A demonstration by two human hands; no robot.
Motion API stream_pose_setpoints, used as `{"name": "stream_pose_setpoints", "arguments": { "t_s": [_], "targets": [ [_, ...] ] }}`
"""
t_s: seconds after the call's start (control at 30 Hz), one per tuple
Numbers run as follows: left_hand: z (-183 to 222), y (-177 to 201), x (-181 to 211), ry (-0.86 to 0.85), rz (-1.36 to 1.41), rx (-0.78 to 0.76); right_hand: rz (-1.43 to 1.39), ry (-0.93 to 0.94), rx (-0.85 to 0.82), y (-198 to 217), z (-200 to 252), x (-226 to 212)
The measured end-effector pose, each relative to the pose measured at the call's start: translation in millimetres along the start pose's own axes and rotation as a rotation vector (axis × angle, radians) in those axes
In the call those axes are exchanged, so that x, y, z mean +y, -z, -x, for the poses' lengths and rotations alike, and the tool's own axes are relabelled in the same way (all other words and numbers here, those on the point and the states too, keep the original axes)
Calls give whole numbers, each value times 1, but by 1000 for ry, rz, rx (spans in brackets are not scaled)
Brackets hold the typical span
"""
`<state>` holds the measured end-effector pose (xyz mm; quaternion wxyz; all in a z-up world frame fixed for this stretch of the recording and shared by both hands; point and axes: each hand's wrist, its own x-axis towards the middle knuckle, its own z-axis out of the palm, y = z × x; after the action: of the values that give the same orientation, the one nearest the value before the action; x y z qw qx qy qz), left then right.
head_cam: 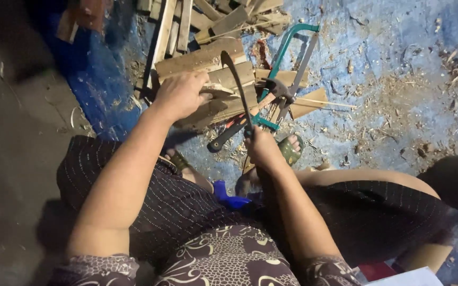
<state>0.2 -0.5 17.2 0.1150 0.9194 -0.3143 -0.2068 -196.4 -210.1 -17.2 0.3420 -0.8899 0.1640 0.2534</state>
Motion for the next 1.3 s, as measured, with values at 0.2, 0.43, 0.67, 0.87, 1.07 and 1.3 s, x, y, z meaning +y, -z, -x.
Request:
{"name": "stream_pose_setpoints", "arguments": {
  "t_s": [0.2, 0.43, 0.67, 0.87, 1.07, 1.3],
  "targets": [
    [7, -7, -3, 77, -39, -40, -146, 0, 29, 61, 65, -56],
    [2, 10, 9, 122, 85, -71, -37, 5, -12, -15, -9, 9],
    [1, -3, -4, 228, 36, -4, -282, 56, 49, 81, 71, -70],
    [21, 26, 21, 242, 140, -9, -144, -58, -73, 9, 14, -31],
    [14, -2, -1, 242, 114, 24, -208, -33, 22, 83, 76, -79],
    [18, 21, 24, 241, 153, -23, -56, -1, -26, -6, -1, -3]
  ]
}}
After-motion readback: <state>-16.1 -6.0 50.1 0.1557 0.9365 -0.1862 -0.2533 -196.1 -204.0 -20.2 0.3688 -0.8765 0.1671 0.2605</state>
